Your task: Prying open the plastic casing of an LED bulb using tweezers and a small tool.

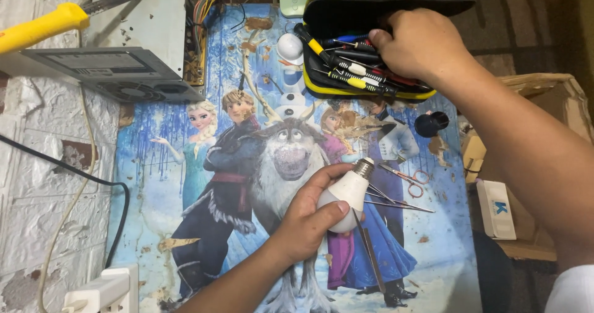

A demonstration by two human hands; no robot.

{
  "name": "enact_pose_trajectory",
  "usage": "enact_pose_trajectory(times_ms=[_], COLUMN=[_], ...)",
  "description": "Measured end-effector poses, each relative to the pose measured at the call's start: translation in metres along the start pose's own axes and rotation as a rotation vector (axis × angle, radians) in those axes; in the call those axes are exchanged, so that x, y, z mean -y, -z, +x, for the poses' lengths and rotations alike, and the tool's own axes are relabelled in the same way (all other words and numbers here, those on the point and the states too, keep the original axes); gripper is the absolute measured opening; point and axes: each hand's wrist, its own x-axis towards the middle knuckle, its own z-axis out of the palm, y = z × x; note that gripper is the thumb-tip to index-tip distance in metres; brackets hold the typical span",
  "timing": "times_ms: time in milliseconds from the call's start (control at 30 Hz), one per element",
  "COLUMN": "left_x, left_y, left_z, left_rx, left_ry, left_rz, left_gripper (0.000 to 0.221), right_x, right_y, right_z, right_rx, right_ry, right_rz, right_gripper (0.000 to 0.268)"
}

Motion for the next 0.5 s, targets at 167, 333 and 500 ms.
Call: enact_pose_trajectory(times_ms=[167,333,500], left_x=[0.0015,0.0025,-0.0013], left_y=[0.0003,0.0009,-0.0002], left_z=[0.0003,0.0005,-0.0001], left_rx=[0.003,0.003,0.01], left_ry=[0.007,-0.005,-0.001], left_rz=[-0.006,-0.002,-0.004], left_gripper=[0.065,0.066,0.065], right_x=[0.0047,0.0055,0.0025], right_y=[0.0037,-0.0007,-0.0022], right_z=[0.0,-0.0021,-0.007], right_rx=[0.073,0.005,-0.126], right_ry=[-0.032,-0.005,0.044], right_rz=[0.011,0.184,0.273], right_gripper=[0.053,0.037,0.024])
